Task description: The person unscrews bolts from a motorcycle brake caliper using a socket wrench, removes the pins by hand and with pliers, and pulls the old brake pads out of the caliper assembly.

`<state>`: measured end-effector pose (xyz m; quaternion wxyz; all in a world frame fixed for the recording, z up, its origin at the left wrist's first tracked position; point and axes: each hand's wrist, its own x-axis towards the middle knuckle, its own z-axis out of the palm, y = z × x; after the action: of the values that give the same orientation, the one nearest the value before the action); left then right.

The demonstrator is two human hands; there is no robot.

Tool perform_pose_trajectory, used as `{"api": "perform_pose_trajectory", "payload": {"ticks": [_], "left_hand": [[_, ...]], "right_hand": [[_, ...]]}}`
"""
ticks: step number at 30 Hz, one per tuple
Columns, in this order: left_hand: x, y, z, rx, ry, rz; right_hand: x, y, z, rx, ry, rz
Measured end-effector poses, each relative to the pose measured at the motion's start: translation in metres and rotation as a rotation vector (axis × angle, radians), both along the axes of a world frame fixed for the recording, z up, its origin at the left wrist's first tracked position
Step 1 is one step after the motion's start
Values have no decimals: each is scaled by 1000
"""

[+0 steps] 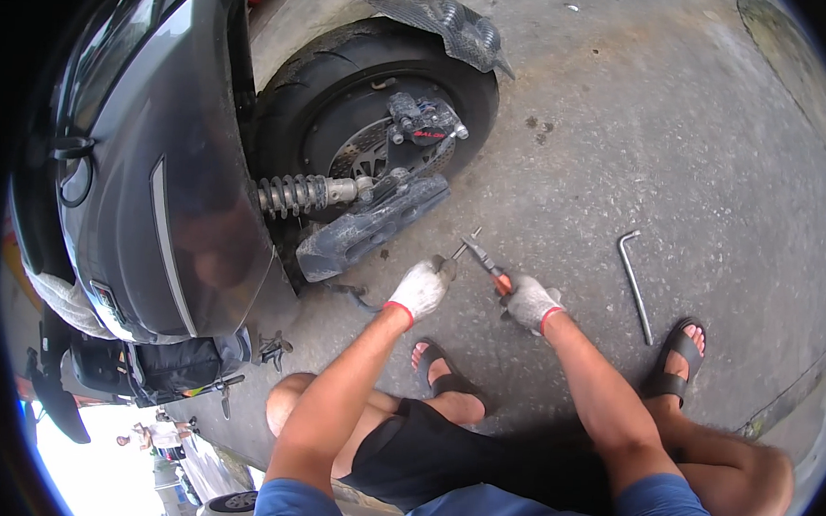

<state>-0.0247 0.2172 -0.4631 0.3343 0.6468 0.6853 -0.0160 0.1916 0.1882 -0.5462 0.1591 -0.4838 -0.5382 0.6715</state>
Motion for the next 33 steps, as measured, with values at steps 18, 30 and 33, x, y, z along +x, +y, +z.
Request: {"api": "perform_pose_trajectory", "payload": {"ticks": [18, 30, 33], "left_hand": [[17, -4, 19, -317, -481, 409], [2, -11, 3, -177, -325, 290], [12, -4, 2, -204, -257, 184]], "right_hand": [[-5, -4, -9, 17, -44, 68], [-6, -9, 3, 317, -303, 202], [13, 7, -25, -104, -67, -132]]}}
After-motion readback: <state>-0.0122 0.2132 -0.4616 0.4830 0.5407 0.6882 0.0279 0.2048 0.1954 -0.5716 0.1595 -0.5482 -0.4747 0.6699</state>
